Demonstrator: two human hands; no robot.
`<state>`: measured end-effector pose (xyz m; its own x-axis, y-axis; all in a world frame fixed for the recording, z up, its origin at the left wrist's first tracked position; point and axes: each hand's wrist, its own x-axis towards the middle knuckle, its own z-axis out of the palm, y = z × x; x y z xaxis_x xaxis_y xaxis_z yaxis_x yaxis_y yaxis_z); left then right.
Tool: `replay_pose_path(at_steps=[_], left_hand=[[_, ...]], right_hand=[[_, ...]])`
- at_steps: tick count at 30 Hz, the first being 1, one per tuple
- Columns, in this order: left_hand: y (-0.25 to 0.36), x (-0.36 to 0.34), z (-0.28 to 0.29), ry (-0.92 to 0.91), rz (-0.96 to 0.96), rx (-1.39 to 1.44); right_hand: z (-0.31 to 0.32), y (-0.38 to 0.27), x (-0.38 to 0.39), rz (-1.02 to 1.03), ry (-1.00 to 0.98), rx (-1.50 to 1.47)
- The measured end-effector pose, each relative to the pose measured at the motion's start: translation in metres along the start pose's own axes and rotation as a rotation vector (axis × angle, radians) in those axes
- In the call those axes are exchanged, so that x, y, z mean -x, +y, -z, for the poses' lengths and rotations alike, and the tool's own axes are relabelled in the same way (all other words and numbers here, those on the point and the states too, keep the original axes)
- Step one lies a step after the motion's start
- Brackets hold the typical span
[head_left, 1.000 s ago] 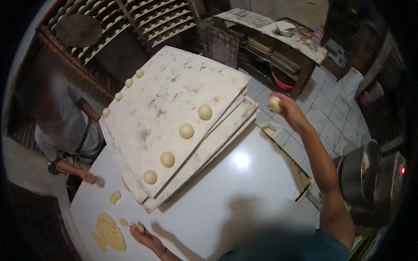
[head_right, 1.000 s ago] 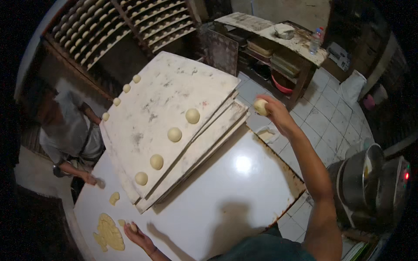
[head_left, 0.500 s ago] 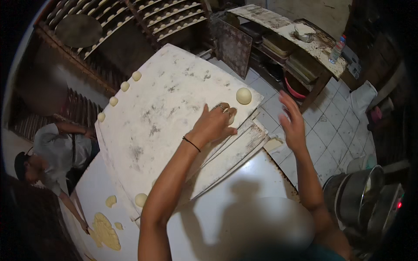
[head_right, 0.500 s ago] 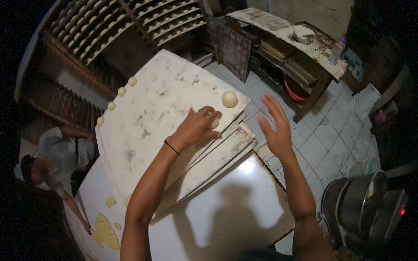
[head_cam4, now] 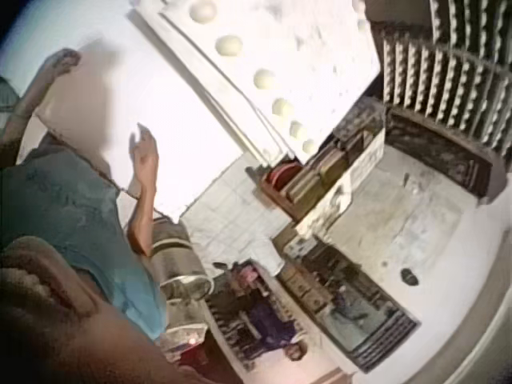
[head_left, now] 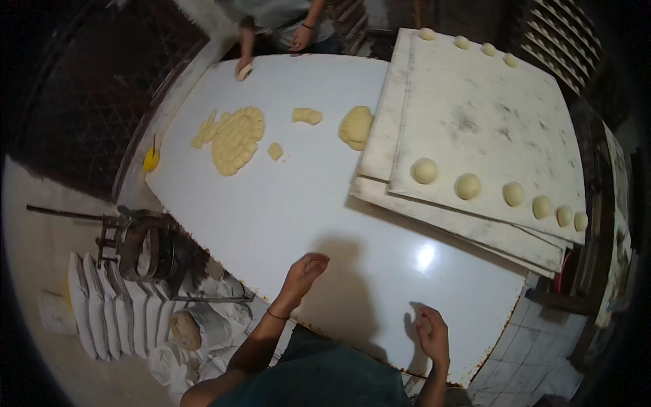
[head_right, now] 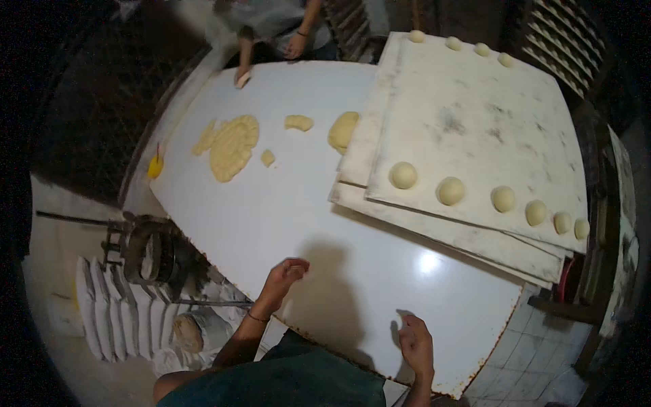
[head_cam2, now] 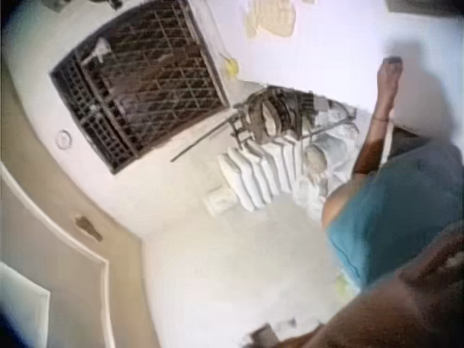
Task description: The person works with other bakery staff at a large table to shape dough balls into decorative patterns and place them onto wooden boards.
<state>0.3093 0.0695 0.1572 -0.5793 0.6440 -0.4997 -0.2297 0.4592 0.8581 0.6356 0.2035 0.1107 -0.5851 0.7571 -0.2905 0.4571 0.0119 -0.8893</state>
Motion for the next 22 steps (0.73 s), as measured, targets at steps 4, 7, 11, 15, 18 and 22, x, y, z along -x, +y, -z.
replay_pose_path(at_steps=[4, 7, 11, 15, 18, 22], left_hand=[[-0.022, -0.033, 0.097, -0.018, -0.059, -0.118], [-0.015, -0.149, 0.175, 0.148, -0.521, -0.247], [0.000, -0.306, 0.213, 0.638, -0.646, -0.609], [0.007, -0.388, 0.207, 0.408, -0.628, -0.834], [0.021, -0.443, 0.197, 0.294, -0.917, -0.487], [0.078, -0.546, 0.171, 0.076, -1.168, -0.503]], right_hand=[[-0.036, -0.047, -0.046, 0.270, -0.273, 0.426], [-0.098, -0.098, -0.061, 0.253, -0.175, 0.345], [-0.176, -0.065, -0.039, -0.045, -0.133, -0.062], [-0.220, -0.012, 0.021, -0.334, 0.223, -0.077], [-0.246, 0.002, 0.049, -0.596, 0.464, -0.250], [-0.299, -0.035, -0.012, -0.562, 0.492, -0.156]])
